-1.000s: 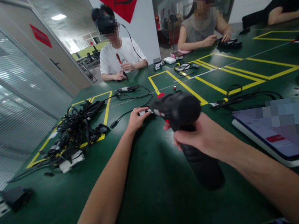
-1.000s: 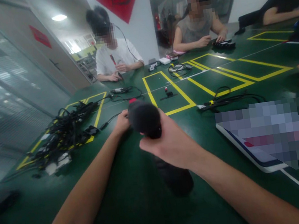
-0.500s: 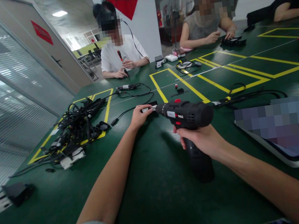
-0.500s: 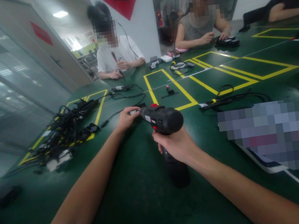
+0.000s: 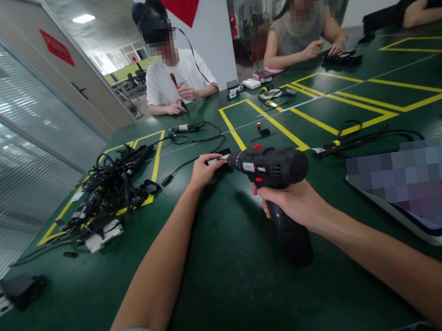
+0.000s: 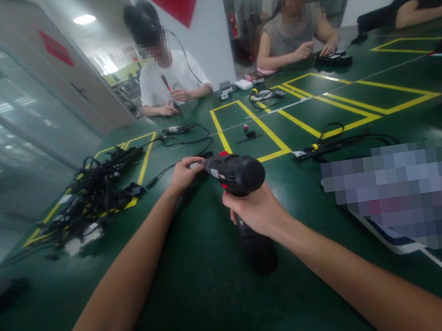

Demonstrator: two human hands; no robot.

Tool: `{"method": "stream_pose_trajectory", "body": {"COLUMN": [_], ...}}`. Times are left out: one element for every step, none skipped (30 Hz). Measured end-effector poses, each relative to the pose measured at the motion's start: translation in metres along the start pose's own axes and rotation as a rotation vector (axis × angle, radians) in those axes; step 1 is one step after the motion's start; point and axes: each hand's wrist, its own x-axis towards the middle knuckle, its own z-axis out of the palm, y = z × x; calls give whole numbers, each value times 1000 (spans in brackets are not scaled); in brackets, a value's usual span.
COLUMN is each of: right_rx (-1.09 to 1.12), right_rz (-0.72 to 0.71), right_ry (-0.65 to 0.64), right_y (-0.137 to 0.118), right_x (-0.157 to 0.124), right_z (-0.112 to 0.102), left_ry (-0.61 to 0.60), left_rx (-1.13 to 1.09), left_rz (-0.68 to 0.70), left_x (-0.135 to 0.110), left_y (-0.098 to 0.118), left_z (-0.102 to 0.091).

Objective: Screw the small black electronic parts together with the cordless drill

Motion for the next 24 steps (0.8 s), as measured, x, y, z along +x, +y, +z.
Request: {"method": "stream_pose_trajectory", "body": {"right_rx": [-1,-2,-4,-6,-7,-8,-8,-8,-10,-13,-18,-23,-27,-28,-27,-24,-24,-29,-44,-69,-101,-138,-175,-206], "right_rz": [0,2,4,4,2,-1,-5,-10,-13,-13,-12,-10,-9,-5,-1,4,13,28,46,63,72,69,56,38], "right_ry": [-1,1,4,6,7,4,-2,-8,-14,-19,-22,-23,-20,-14,-7,1,9,18,25,30,35,39,41,39], "right_y": [0,-1,-1,-2,-2,-2,-2,-2,-1,-1,-1,-1,-1,-2,-3,-4,-5,-5,-6,-6,-7,-8,-9,-11], "right_x": [0,0,0,0,-1,-1,-1,-1,-1,-1,-1,-1,-1,-1,-1,-1,-2,-2,-2,-2,-1,0,2,4], "right_z": [0,0,1,1,1,1,1,1,1,1,1,1,1,1,2,2,3,4,5,6,7,8,9,9], "left_ry": [0,-1,-2,-2,-2,0,4,9,12,14,15,16,17,16,16,15,15,15,14,12,7,1,-5,-9], "left_rx": [-3,-4,-4,-4,-2,-2,-5,-10,-17,-22,-25,-25,-21,-16,-10,-5,2,11,21,30,40,49,57,64], "left_rz": [-1,4,10,14,15,10,1,-9,-15,-16,-16,-14,-12,-12,-12,-13,-15,-15,-13,-8,1,15,31,46], "left_x": [0,1,1,1,1,2,2,2,2,2,2,2,1,1,0,0,0,0,0,1,2,3,4,6], "left_y": [-1,-1,-2,-2,-3,-3,-3,-3,-2,-2,-1,0,1,2,3,4,4,4,4,3,1,-1,-2,-4], "left_z": [0,0,0,0,1,1,1,2,2,2,2,2,2,2,2,1,1,1,1,1,1,1,1,2]}}
